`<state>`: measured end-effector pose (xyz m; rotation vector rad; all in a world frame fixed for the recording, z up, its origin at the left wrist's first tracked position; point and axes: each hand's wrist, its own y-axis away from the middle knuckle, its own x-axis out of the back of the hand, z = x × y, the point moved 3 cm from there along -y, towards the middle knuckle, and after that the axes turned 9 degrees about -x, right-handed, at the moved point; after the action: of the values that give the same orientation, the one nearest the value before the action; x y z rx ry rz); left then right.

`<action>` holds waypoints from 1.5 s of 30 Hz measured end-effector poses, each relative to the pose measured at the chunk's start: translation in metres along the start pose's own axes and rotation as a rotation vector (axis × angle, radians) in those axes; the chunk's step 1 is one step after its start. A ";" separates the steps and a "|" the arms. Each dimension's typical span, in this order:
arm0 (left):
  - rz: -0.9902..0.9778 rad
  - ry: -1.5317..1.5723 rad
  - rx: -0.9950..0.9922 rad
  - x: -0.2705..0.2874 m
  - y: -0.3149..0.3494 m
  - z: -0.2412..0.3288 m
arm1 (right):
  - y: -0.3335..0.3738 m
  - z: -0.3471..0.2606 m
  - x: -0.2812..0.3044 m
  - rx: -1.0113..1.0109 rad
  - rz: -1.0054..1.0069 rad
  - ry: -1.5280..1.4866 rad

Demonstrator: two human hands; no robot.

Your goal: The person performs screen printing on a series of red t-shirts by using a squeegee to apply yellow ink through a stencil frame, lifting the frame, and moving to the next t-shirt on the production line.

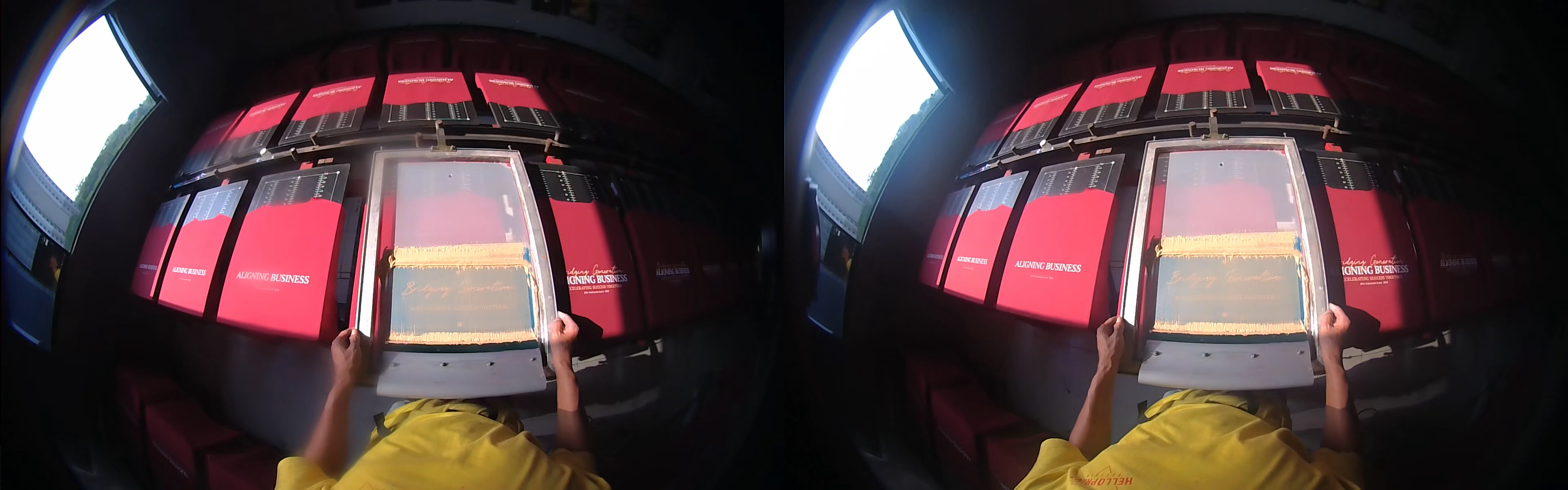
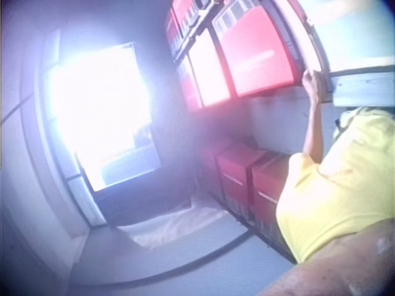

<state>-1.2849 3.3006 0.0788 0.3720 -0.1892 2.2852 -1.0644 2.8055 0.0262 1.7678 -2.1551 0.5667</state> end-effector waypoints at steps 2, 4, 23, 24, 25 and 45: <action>-0.008 -0.089 -0.039 0.021 -0.013 -0.013 | 0.008 -0.013 -0.018 -0.063 -0.039 -0.011; -0.017 -0.123 -0.005 0.031 -0.026 -0.023 | 0.009 -0.010 -0.035 -0.003 -0.021 -0.048; -0.146 -0.222 -0.113 0.040 -0.091 -0.050 | -0.007 -0.043 -0.068 -0.109 0.061 0.194; -0.197 -0.248 -0.069 0.040 -0.092 -0.052 | -0.006 -0.042 -0.068 -0.130 0.045 0.181; -0.187 -0.234 -0.055 0.041 -0.093 -0.054 | -0.006 -0.046 -0.068 -0.151 0.028 0.166; 0.062 -0.355 -0.515 0.053 -0.059 0.018 | 0.043 -0.114 -0.076 0.349 0.192 0.467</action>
<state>-1.2716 3.3728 0.1144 0.4970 -0.9559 2.1136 -1.0932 2.9321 0.0862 1.3921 -1.9810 1.3269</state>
